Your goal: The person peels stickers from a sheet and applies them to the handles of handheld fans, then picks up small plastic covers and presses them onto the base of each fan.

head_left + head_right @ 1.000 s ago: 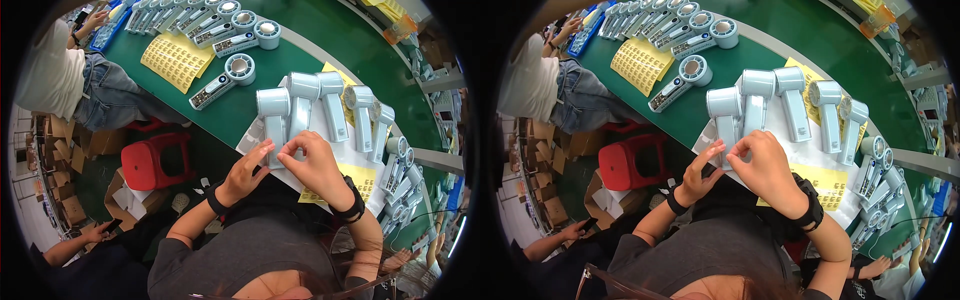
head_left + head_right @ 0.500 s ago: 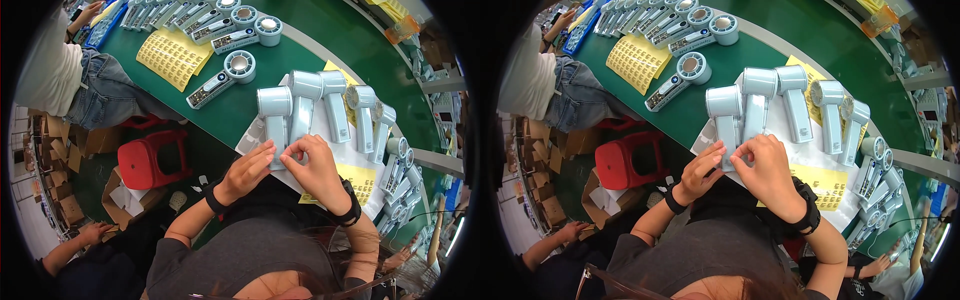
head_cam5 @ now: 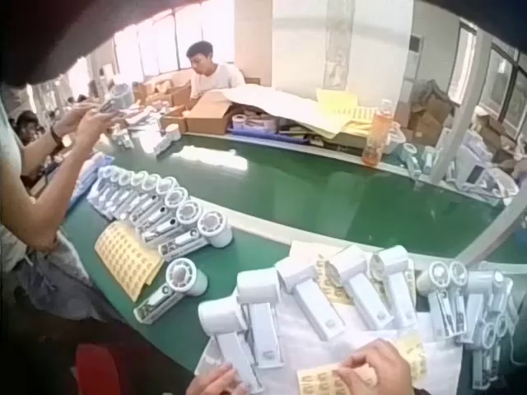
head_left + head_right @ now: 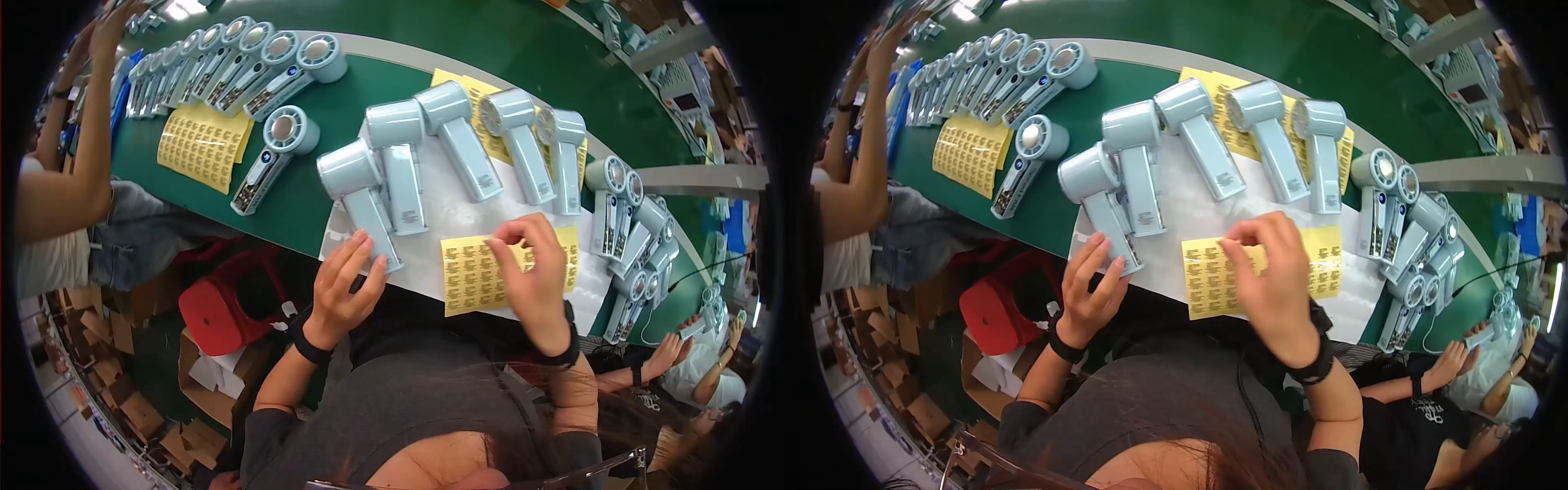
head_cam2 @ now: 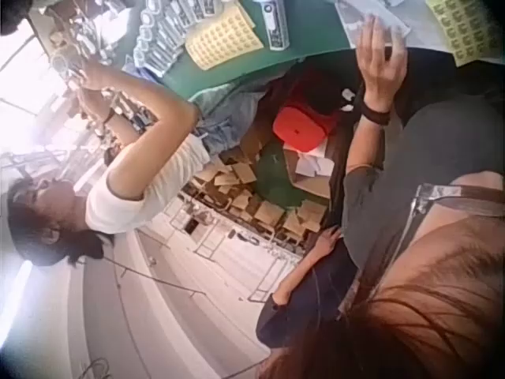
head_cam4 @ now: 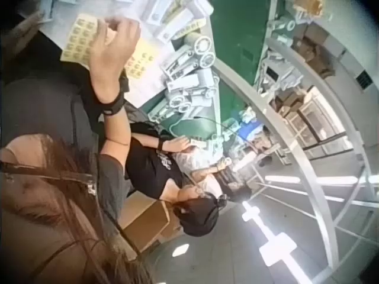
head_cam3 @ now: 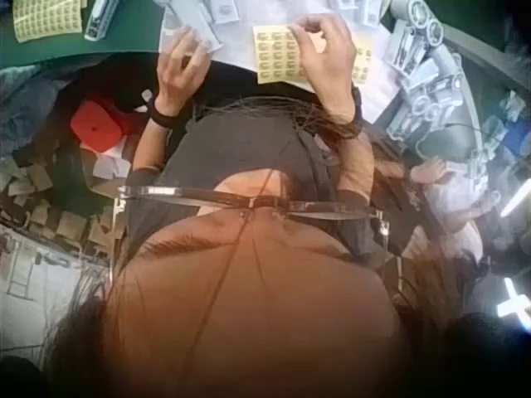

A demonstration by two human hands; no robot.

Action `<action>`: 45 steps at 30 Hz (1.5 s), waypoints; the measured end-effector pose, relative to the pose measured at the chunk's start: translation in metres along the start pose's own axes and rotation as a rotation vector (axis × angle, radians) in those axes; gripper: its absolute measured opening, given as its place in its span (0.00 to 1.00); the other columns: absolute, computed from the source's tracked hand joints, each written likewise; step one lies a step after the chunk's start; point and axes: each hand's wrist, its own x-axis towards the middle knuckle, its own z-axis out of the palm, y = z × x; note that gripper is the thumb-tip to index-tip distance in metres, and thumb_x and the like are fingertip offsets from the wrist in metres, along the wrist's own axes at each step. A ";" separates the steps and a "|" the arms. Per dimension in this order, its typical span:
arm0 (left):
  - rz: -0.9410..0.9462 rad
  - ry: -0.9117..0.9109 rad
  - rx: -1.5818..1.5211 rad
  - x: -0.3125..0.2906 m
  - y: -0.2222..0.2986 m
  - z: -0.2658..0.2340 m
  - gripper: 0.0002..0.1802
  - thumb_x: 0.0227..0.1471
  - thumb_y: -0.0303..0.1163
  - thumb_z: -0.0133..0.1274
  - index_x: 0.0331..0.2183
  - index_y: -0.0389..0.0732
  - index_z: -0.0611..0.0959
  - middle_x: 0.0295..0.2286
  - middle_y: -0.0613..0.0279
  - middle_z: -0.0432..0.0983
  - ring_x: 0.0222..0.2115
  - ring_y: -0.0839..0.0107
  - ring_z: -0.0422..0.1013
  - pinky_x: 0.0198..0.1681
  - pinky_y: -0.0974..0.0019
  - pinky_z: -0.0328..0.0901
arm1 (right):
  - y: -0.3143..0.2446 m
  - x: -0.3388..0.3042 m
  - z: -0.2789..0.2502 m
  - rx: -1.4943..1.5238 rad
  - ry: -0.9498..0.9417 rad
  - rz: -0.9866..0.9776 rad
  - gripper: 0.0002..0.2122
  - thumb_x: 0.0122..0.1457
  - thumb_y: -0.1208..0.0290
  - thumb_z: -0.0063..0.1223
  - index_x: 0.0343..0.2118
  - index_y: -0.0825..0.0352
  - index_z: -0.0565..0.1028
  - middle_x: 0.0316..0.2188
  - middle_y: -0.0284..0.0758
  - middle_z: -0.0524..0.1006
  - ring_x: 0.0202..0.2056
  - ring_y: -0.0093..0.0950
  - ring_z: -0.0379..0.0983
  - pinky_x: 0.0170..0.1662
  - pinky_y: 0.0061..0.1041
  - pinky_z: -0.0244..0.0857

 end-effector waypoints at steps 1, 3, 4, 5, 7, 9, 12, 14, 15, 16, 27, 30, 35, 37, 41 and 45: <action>-0.035 -0.014 0.035 0.006 0.007 -0.003 0.18 0.47 0.25 0.62 0.44 0.40 0.82 0.48 0.51 0.73 0.56 0.48 0.66 0.55 0.50 0.66 | 0.010 -0.005 -0.013 0.036 -0.026 0.122 0.05 0.51 0.80 0.61 0.29 0.69 0.75 0.29 0.35 0.71 0.31 0.27 0.70 0.35 0.25 0.63; -0.062 -0.030 0.064 0.018 0.016 -0.001 0.19 0.47 0.27 0.62 0.45 0.42 0.82 0.49 0.52 0.73 0.58 0.49 0.64 0.58 0.48 0.63 | 0.022 -0.014 -0.024 0.033 -0.039 0.188 0.05 0.51 0.80 0.61 0.29 0.70 0.74 0.30 0.35 0.71 0.30 0.26 0.71 0.34 0.25 0.64; 0.066 -0.065 0.036 0.024 0.023 0.002 0.21 0.49 0.32 0.61 0.47 0.45 0.81 0.50 0.52 0.72 0.59 0.52 0.62 0.60 0.49 0.60 | 0.028 -0.020 -0.027 0.036 -0.063 0.242 0.05 0.51 0.81 0.61 0.29 0.70 0.74 0.30 0.35 0.71 0.30 0.25 0.71 0.34 0.24 0.65; 0.192 -0.101 0.009 0.032 0.031 0.004 0.22 0.51 0.37 0.61 0.49 0.47 0.80 0.52 0.52 0.71 0.61 0.54 0.60 0.61 0.49 0.57 | 0.032 -0.024 -0.029 0.041 -0.090 0.296 0.05 0.51 0.81 0.61 0.29 0.71 0.74 0.31 0.35 0.71 0.29 0.24 0.72 0.33 0.23 0.66; 0.249 -0.264 -0.092 0.065 0.049 0.011 0.26 0.49 0.40 0.62 0.51 0.48 0.79 0.54 0.50 0.68 0.61 0.55 0.60 0.61 0.51 0.58 | 0.042 -0.028 -0.023 0.053 -0.070 0.301 0.05 0.52 0.82 0.60 0.29 0.71 0.74 0.31 0.35 0.71 0.29 0.25 0.72 0.33 0.23 0.66; 0.299 -0.427 -0.184 0.079 0.060 0.022 0.31 0.46 0.43 0.63 0.53 0.49 0.78 0.57 0.49 0.66 0.60 0.56 0.61 0.61 0.52 0.59 | 0.049 -0.029 -0.015 0.078 -0.050 0.293 0.05 0.52 0.82 0.59 0.29 0.72 0.74 0.32 0.35 0.71 0.28 0.25 0.73 0.32 0.21 0.67; 0.139 -0.590 -0.267 0.081 0.064 0.038 0.40 0.38 0.47 0.65 0.55 0.50 0.76 0.60 0.46 0.60 0.60 0.54 0.61 0.61 0.55 0.60 | 0.047 -0.029 -0.010 0.059 -0.051 0.285 0.04 0.53 0.83 0.58 0.30 0.72 0.74 0.33 0.36 0.70 0.29 0.26 0.74 0.32 0.21 0.68; 0.137 -0.597 -0.264 0.080 0.064 0.039 0.40 0.38 0.47 0.65 0.55 0.50 0.76 0.60 0.46 0.60 0.60 0.53 0.60 0.61 0.56 0.60 | 0.049 -0.030 -0.006 0.051 -0.054 0.286 0.04 0.53 0.84 0.58 0.30 0.73 0.73 0.33 0.36 0.70 0.30 0.27 0.74 0.32 0.21 0.68; 0.130 -0.600 -0.263 0.079 0.064 0.040 0.41 0.37 0.47 0.65 0.56 0.50 0.76 0.60 0.46 0.59 0.60 0.53 0.60 0.61 0.56 0.60 | 0.050 -0.031 -0.004 -0.007 -0.041 0.235 0.04 0.53 0.84 0.58 0.30 0.73 0.73 0.33 0.36 0.70 0.29 0.27 0.74 0.32 0.21 0.68; 0.130 -0.604 -0.256 0.081 0.065 0.039 0.41 0.36 0.46 0.65 0.56 0.50 0.76 0.60 0.45 0.59 0.60 0.52 0.60 0.61 0.56 0.60 | 0.050 -0.032 -0.004 -0.061 -0.021 0.180 0.04 0.53 0.84 0.58 0.29 0.73 0.73 0.32 0.37 0.69 0.29 0.27 0.74 0.31 0.21 0.68; 0.144 -0.596 -0.335 0.083 0.058 0.031 0.38 0.40 0.44 0.65 0.55 0.47 0.76 0.60 0.45 0.60 0.61 0.53 0.60 0.60 0.54 0.61 | 0.046 -0.028 -0.059 0.481 -0.372 0.385 0.03 0.54 0.78 0.59 0.30 0.69 0.75 0.42 0.36 0.72 0.45 0.26 0.69 0.50 0.23 0.61; 0.194 -0.464 -0.298 0.076 0.042 0.005 0.35 0.44 0.41 0.64 0.55 0.44 0.75 0.59 0.45 0.62 0.61 0.52 0.60 0.59 0.53 0.62 | 0.045 -0.021 -0.070 0.586 -0.299 0.426 0.03 0.55 0.77 0.58 0.30 0.68 0.75 0.45 0.36 0.72 0.49 0.25 0.66 0.55 0.24 0.57; -0.405 0.273 0.407 0.057 -0.035 -0.030 0.19 0.55 0.30 0.57 0.47 0.32 0.77 0.45 0.49 0.74 0.49 0.49 0.68 0.55 0.55 0.62 | 0.046 -0.023 -0.077 0.521 -0.162 0.414 0.04 0.56 0.75 0.58 0.29 0.69 0.74 0.46 0.36 0.71 0.49 0.25 0.66 0.56 0.25 0.56; -0.493 0.224 0.529 0.025 -0.084 -0.032 0.20 0.54 0.28 0.58 0.48 0.31 0.76 0.44 0.49 0.75 0.48 0.48 0.68 0.56 0.55 0.62 | 0.044 -0.018 -0.071 0.536 -0.157 0.425 0.05 0.56 0.75 0.58 0.29 0.70 0.74 0.46 0.36 0.71 0.49 0.25 0.66 0.56 0.25 0.56; -0.572 0.144 0.512 0.008 -0.104 -0.059 0.24 0.54 0.25 0.59 0.51 0.30 0.72 0.45 0.45 0.74 0.47 0.46 0.69 0.56 0.54 0.62 | 0.046 -0.018 -0.069 0.550 -0.156 0.442 0.05 0.56 0.75 0.58 0.30 0.70 0.74 0.47 0.35 0.71 0.48 0.25 0.67 0.55 0.25 0.57; -0.538 0.363 0.142 0.028 -0.070 -0.056 0.25 0.55 0.24 0.57 0.52 0.32 0.70 0.45 0.42 0.74 0.50 0.46 0.70 0.57 0.53 0.63 | 0.045 -0.017 -0.073 0.552 -0.110 0.382 0.05 0.57 0.75 0.57 0.30 0.70 0.74 0.47 0.35 0.71 0.47 0.24 0.67 0.53 0.24 0.59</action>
